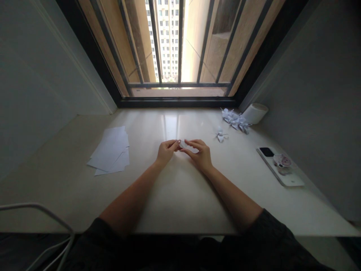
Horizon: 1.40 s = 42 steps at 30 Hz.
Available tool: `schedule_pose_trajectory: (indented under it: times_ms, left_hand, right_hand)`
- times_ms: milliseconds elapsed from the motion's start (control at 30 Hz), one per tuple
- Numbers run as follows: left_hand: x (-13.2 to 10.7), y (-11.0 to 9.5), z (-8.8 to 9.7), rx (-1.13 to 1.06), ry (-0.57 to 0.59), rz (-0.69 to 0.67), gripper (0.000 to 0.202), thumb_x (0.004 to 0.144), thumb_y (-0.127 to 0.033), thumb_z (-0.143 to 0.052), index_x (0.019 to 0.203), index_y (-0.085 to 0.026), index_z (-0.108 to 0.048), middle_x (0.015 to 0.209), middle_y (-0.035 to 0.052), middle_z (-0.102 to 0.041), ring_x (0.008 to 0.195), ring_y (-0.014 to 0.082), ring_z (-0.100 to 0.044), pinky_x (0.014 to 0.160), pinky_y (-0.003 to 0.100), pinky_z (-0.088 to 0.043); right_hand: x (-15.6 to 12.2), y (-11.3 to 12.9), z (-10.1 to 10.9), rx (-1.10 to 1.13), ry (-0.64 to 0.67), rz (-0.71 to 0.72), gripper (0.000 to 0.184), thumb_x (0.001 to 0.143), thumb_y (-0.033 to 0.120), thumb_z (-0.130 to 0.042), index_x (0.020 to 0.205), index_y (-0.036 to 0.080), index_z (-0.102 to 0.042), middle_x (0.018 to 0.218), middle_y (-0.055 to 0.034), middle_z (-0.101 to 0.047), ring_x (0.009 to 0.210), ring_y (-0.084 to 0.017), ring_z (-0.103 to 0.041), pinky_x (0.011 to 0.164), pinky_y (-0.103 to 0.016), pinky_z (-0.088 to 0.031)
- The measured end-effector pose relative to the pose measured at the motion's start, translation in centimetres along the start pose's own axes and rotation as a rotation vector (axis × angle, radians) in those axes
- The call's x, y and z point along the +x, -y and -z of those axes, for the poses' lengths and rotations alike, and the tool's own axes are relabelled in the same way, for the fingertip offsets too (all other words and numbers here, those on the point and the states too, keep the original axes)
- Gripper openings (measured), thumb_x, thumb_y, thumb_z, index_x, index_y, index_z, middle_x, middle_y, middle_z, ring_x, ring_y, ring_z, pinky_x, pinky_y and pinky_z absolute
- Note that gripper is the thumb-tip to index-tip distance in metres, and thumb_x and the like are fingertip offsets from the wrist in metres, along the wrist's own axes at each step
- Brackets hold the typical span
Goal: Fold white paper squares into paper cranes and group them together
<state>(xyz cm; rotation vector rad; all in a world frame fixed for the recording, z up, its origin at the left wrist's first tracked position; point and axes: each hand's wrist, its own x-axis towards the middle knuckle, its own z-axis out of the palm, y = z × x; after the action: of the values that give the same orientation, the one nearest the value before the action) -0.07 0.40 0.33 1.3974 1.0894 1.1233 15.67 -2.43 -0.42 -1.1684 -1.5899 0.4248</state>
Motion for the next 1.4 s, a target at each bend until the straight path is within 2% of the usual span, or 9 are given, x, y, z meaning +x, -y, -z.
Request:
schedule_pose_trajectory:
  times_ms: [267,467,533,700,933,1133,1400]
  left_hand:
    - [0.06,0.11,-0.01,-0.094,-0.040,0.110,0.036,0.071,-0.051,-0.062,0.068,-0.016,-0.071,0.068,0.0061,-0.069,0.066,0.0175,-0.063,0.065,0.029,-0.046]
    - [0.05,0.08,-0.02,-0.092,-0.045,0.096,0.038,0.072,-0.052,-0.061,0.067,-0.015,-0.070,0.067,0.0062,-0.069,0.065,0.0181,-0.064,0.065,0.030,-0.047]
    - [0.08,0.10,0.00,-0.091,-0.031,0.082,0.041,0.074,-0.054,-0.059,0.073,-0.015,-0.071,0.069,0.0062,-0.069,0.064,0.0172,-0.064,0.064,0.028,-0.046]
    - [0.13,0.06,0.08,-0.104,-0.007,0.056,0.046,0.078,-0.052,-0.056,0.102,-0.016,-0.069,0.077,0.0055,-0.071,0.067,0.0152,-0.065,0.063,0.024,-0.046]
    - [0.07,-0.11,-0.01,-0.114,-0.025,0.064,0.043,0.078,-0.050,-0.057,0.100,-0.015,-0.070,0.075,0.0056,-0.071,0.069,0.0168,-0.067,0.064,0.025,-0.047]
    - [0.05,-0.06,-0.05,-0.119,-0.006,0.081,0.041,0.079,-0.048,-0.057,0.100,-0.016,-0.070,0.079,0.0067,-0.072,0.070,0.0184,-0.069,0.063,0.025,-0.047]
    - [-0.13,-0.32,0.03,-0.116,0.044,0.056,0.041,0.079,-0.049,-0.057,0.099,-0.015,-0.070,0.081,0.0076,-0.072,0.071,0.0186,-0.069,0.065,0.026,-0.048]
  right_hand:
    - [-0.06,-0.26,-0.13,-0.041,-0.013,0.016,0.031,0.073,0.037,-0.070,0.104,0.031,-0.069,0.092,-0.0042,-0.068,0.085,-0.020,-0.059,0.079,-0.038,-0.050]
    - [-0.09,-0.10,-0.09,-0.050,-0.024,0.064,0.031,0.074,0.036,-0.070,0.105,0.033,-0.068,0.090,-0.0039,-0.069,0.084,-0.021,-0.059,0.079,-0.038,-0.049]
    - [-0.09,-0.06,-0.04,-0.046,-0.029,0.061,0.031,0.075,0.036,-0.069,0.106,0.033,-0.068,0.090,-0.0037,-0.069,0.084,-0.021,-0.060,0.079,-0.038,-0.049]
    - [-0.09,-0.02,0.03,-0.065,-0.037,0.057,0.029,0.075,0.036,-0.069,0.104,0.033,-0.068,0.090,-0.0034,-0.069,0.084,-0.020,-0.060,0.079,-0.038,-0.049]
    - [-0.06,0.13,0.06,-0.077,-0.070,0.111,0.029,0.076,0.034,-0.069,0.104,0.033,-0.068,0.090,-0.0025,-0.069,0.084,-0.019,-0.059,0.078,-0.037,-0.049]
    - [0.00,0.19,0.10,-0.057,-0.081,0.146,0.017,0.080,0.028,-0.065,0.094,0.035,-0.071,0.089,-0.0013,-0.068,0.084,-0.018,-0.059,0.078,-0.037,-0.049]
    - [0.09,0.25,0.27,-0.131,-0.098,0.125,0.014,0.084,0.029,-0.058,0.092,0.027,-0.071,0.084,-0.0042,-0.065,0.083,-0.019,-0.056,0.076,-0.037,-0.048]
